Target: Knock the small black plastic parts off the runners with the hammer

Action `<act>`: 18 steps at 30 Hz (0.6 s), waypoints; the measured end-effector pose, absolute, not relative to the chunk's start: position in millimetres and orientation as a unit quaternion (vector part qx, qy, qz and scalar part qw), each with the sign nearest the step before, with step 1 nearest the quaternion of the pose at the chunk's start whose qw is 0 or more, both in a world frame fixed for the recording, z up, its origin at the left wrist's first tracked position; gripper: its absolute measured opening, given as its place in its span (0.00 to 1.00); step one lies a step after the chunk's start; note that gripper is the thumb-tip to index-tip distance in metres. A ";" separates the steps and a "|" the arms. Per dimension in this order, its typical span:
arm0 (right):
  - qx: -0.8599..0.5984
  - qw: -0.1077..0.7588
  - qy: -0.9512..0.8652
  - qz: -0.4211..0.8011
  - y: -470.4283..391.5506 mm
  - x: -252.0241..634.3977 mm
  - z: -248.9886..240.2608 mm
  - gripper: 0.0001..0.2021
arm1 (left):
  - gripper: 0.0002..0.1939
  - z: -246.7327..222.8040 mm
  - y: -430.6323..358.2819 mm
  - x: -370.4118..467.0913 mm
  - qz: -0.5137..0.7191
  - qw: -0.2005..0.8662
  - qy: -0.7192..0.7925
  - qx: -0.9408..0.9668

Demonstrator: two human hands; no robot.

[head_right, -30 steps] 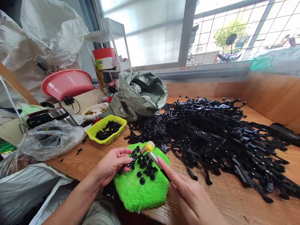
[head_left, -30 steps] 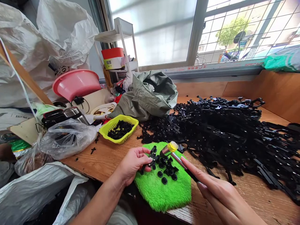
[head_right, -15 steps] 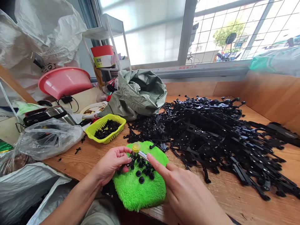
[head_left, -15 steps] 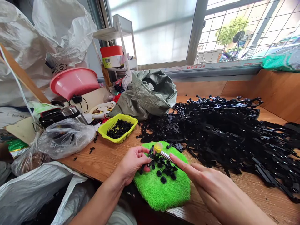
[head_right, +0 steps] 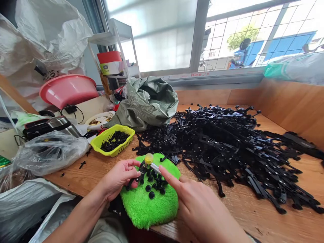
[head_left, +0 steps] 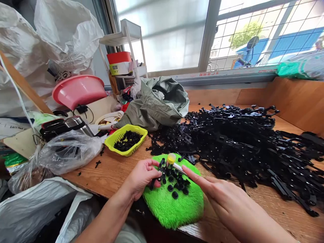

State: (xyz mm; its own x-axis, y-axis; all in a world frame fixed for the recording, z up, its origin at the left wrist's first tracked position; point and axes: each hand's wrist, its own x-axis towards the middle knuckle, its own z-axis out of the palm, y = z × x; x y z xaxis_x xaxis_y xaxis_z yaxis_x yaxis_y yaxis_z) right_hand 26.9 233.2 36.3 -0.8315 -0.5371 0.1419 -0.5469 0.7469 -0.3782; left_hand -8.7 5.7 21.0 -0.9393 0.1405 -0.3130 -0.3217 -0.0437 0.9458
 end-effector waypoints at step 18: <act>0.272 0.026 -0.887 0.372 261.1 49.6 12.4 0.21 | 0.22 22.1 2.0 9.8 0.793 0.124 0.590 -0.088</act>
State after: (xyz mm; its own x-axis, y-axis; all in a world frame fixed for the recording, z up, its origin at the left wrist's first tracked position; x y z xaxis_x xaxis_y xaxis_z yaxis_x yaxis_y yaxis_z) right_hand 49.6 261.1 12.4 -0.8505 -0.4638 0.2483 -0.5020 0.5745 -0.6465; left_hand 9.8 2.0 22.1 -0.9540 0.0928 -0.2850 -0.2997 -0.2727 0.9142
